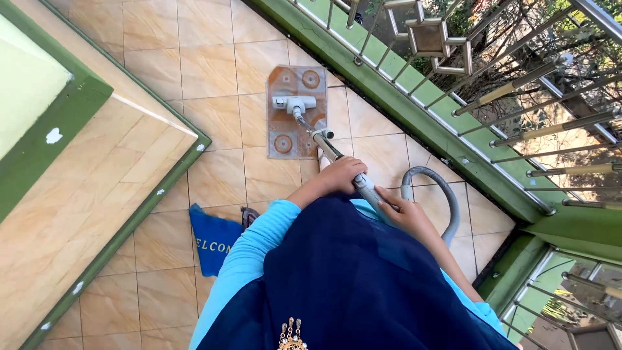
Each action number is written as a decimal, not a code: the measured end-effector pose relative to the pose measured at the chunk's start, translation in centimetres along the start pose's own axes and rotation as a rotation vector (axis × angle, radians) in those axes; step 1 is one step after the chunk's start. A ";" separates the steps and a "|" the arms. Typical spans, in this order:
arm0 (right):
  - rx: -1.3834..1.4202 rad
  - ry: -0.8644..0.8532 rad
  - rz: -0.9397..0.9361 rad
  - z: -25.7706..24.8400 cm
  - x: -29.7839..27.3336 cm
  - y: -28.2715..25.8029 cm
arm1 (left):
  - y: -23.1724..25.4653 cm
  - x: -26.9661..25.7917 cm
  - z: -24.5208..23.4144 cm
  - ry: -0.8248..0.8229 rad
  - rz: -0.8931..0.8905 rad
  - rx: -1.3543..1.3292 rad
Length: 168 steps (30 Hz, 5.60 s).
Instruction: The person is vacuuming the balcony floor and then hanging a mat on the railing.
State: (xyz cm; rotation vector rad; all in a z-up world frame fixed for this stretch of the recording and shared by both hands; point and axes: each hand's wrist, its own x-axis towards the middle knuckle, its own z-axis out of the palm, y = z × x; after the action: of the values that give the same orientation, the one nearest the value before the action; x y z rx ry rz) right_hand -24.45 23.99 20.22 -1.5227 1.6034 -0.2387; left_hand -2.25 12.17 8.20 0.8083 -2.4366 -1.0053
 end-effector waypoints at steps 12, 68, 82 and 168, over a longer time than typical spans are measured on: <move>-0.172 -0.194 0.046 4.5 4.4 -0.2 | -4.0 -5.7 5.3 0.083 -0.216 0.020; -0.610 -0.249 0.086 -2.3 -19.8 10.6 | 15.7 -5.0 24.3 0.048 -0.191 -0.150; -0.552 -0.154 0.139 7.7 -25.8 -1.1 | 14.0 -17.3 20.1 0.054 -0.089 -0.144; -0.460 -0.218 0.249 10.4 -2.0 -20.1 | -6.2 -15.1 -5.5 -0.227 -0.034 -0.189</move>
State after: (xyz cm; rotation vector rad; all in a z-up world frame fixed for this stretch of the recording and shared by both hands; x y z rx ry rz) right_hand -3.36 25.53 28.40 -1.5952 1.7221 0.4486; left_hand 14.41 15.38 5.48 0.7074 -2.4689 -1.3837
